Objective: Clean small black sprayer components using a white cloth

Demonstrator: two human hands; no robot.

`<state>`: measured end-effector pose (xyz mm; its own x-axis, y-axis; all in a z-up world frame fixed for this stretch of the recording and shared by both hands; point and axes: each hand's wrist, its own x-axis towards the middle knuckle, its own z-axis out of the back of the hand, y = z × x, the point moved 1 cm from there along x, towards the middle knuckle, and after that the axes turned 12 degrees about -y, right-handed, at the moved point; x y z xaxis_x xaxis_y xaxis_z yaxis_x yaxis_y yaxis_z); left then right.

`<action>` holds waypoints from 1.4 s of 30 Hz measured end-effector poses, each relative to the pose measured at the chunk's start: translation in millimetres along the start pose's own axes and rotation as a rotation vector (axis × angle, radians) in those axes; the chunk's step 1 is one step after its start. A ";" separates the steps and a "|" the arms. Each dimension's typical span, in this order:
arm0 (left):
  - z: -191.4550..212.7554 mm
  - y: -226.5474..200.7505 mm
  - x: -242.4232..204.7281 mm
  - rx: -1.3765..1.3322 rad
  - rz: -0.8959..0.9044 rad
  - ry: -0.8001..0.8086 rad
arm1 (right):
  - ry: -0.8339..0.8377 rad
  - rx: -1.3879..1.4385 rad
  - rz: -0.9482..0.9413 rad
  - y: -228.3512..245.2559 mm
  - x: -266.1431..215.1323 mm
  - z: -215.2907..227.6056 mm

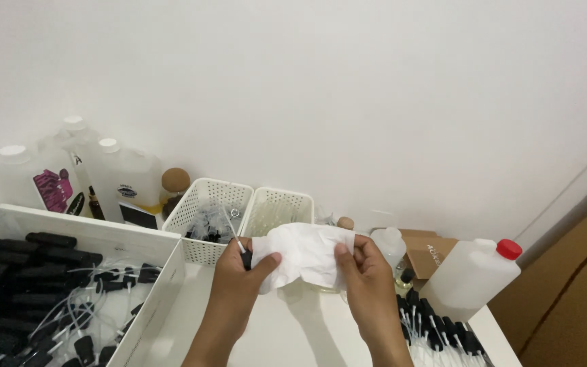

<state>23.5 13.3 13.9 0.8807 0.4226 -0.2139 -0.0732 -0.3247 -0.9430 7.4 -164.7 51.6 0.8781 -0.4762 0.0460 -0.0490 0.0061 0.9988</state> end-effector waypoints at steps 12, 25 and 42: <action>-16.9 2.7 2.7 0.304 -0.167 -0.044 | -0.069 -0.474 0.523 -32.3 6.6 -10.8; -21.1 17.8 2.7 -0.193 0.032 0.040 | 0.365 -0.104 0.316 -11.9 -13.5 -16.2; -11.8 30.0 17.2 0.067 -0.112 0.339 | 0.328 -0.066 -0.164 -19.9 18.3 0.2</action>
<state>42.0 0.8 -15.0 0.9893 0.1440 -0.0218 0.0123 -0.2316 -0.9727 24.4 -173.7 32.6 0.9782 -0.1682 -0.1222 0.1264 0.0146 0.9919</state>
